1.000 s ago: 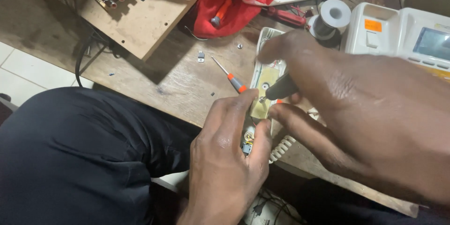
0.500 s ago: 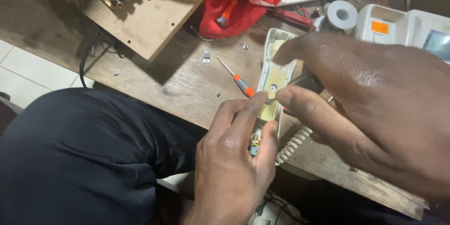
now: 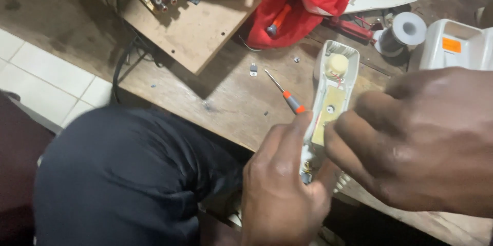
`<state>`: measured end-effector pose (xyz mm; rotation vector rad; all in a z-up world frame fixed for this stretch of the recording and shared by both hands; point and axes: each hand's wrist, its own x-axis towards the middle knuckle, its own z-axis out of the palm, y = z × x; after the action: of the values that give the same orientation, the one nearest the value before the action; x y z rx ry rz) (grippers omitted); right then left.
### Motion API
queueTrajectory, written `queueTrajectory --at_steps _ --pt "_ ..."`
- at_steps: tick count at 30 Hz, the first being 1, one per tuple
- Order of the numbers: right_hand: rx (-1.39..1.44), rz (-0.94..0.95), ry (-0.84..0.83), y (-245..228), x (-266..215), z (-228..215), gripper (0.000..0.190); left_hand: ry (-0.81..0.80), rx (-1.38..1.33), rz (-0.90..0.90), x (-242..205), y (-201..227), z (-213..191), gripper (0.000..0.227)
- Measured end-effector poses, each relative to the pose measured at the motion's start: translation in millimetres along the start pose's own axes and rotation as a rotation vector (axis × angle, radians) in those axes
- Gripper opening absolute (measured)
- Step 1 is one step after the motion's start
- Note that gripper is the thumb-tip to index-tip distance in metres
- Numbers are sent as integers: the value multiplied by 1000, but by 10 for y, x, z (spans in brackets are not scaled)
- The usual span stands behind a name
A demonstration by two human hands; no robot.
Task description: Removing screws and internal components from a telephone handset using a screwdriver at a workshop bench.
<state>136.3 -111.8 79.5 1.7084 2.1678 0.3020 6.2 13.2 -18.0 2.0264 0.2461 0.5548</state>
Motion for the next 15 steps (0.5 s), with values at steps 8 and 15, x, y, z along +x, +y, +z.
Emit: queueTrajectory --at_steps 8,15 --pt "595 1032 -1111 316 474 -172 34 62 -3 -23 36 -30 57 56" --pt "228 -154 -261 7 137 152 24 134 -23 -39 114 10 54 40"
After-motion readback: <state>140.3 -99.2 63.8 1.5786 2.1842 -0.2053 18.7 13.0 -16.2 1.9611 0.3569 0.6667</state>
